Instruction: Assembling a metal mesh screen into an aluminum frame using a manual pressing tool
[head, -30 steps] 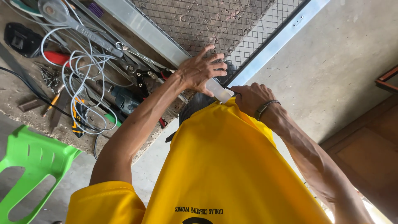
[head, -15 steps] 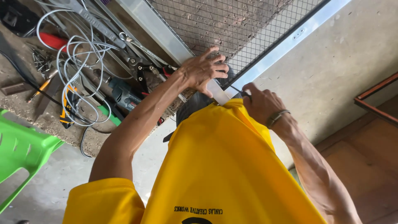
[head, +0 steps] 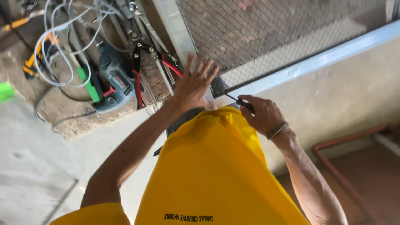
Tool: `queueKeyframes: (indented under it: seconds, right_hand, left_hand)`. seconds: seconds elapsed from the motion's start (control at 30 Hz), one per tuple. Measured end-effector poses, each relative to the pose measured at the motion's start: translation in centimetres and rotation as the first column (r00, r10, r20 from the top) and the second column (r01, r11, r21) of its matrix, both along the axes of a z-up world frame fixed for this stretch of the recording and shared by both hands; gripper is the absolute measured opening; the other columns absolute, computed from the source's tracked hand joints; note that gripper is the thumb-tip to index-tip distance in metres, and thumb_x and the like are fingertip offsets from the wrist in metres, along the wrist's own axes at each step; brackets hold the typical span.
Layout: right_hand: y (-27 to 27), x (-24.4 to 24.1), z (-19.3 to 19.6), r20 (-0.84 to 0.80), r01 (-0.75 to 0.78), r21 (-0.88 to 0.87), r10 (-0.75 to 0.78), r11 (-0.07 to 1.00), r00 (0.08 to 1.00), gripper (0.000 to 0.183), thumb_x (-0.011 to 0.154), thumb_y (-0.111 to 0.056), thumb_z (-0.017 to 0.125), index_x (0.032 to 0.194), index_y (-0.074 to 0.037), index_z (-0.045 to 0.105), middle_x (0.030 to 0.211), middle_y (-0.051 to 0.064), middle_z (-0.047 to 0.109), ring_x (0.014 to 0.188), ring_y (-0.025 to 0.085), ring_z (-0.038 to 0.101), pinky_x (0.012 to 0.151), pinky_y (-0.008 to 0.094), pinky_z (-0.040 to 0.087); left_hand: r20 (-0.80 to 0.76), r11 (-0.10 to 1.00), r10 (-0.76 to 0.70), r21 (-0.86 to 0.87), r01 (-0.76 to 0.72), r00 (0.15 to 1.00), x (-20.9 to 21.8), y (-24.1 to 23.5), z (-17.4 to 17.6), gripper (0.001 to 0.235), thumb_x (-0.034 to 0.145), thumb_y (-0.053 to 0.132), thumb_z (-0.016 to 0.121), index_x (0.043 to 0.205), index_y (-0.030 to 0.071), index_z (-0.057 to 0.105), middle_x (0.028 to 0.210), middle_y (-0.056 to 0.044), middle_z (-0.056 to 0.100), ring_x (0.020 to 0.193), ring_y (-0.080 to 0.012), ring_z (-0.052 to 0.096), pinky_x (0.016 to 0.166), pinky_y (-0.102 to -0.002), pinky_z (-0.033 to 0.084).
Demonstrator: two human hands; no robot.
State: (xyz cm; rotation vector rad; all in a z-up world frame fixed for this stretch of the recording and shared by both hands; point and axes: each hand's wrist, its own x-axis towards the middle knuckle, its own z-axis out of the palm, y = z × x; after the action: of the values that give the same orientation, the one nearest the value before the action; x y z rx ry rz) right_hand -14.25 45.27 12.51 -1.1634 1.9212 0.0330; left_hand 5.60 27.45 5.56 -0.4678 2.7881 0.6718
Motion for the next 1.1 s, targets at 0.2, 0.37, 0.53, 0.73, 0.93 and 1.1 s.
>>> queueKeyframes:
  seconds: [0.2,0.37,0.53,0.73,0.93,1.1]
  right_hand:
    - [-2.5,-2.9,-0.9,0.029,-0.307,0.079,0.306,0.948,0.952,0.044,0.098,-0.038,0.056,0.141,-0.034,0.057,0.095,0.009,0.073,0.094,0.041,0.072,0.084,0.059,0.058]
    - [-3.0,-4.4,-0.8,0.018,-0.464,0.09,0.464,0.881,0.885,0.045,0.097,-0.04,0.051,0.141,-0.033,0.055,0.098,0.01,0.072,0.1,0.043,0.071,0.088,0.062,0.056]
    - [-2.1,-4.6,-1.4,0.01,-0.52,0.061,0.521,0.852,0.854,0.047,0.097,-0.045,0.049,0.144,-0.036,0.053,0.103,0.012,0.073,0.104,0.045,0.07,0.091,0.064,0.055]
    - [-2.4,-3.4,-1.1,0.053,-0.454,-0.171,0.469,0.874,0.882,0.041,0.097,-0.03,0.048,0.133,-0.018,0.064,0.106,0.012,0.077,0.089,0.044,0.069,0.068,0.058,0.051]
    - [-1.8,-2.4,-2.0,0.025,-0.453,-0.255,0.474,0.854,0.88,0.041,0.095,-0.03,0.051,0.13,-0.017,0.069,0.087,0.015,0.076,0.076,0.045,0.068,0.063,0.057,0.05]
    - [-0.5,-2.0,-2.4,0.059,-0.418,-0.313,0.457,0.853,0.888,0.039,0.098,-0.026,0.052,0.129,-0.012,0.07,0.062,0.013,0.065,0.051,0.032,0.059,0.048,0.046,0.043]
  left_hand:
    - [0.05,0.929,0.308,-0.23,-0.29,0.95,-2.1,7.1,-0.4,0.155,0.038,0.095,0.078,0.161,0.012,0.035,0.165,-0.023,0.026,0.155,-0.0481,0.017,0.125,-0.072,-0.001]
    - [-0.029,0.899,0.357,-0.26,-0.352,0.934,-2.2,8.6,-1.4,0.139,0.044,0.074,0.087,0.159,0.012,0.038,0.164,-0.016,0.03,0.154,-0.0456,0.02,0.125,-0.073,0.003]
    - [-0.177,0.885,0.364,-0.241,-0.399,0.914,-1.6,9.5,-4.1,0.132,0.035,0.064,0.087,0.152,0.014,0.05,0.156,-0.008,0.045,0.153,-0.0397,0.028,0.128,-0.068,0.009]
    - [-0.088,0.917,0.249,-0.299,-0.264,0.965,-1.6,8.6,-5.9,0.16,0.039,0.103,0.071,0.164,0.011,0.032,0.169,-0.01,0.028,0.155,-0.0444,0.02,0.126,-0.068,-0.001]
    - [-0.143,0.937,0.235,-0.231,-0.263,0.961,-1.6,7.9,-7.4,0.157,0.041,0.104,0.07,0.159,0.007,0.036,0.164,-0.016,0.035,0.151,-0.0467,0.026,0.126,-0.066,-0.003]
    - [-0.187,0.949,0.224,-0.182,-0.258,0.956,-1.4,8.2,-7.4,0.158,0.039,0.101,0.074,0.159,0.005,0.036,0.163,-0.018,0.036,0.151,-0.0486,0.025,0.124,-0.067,-0.003]
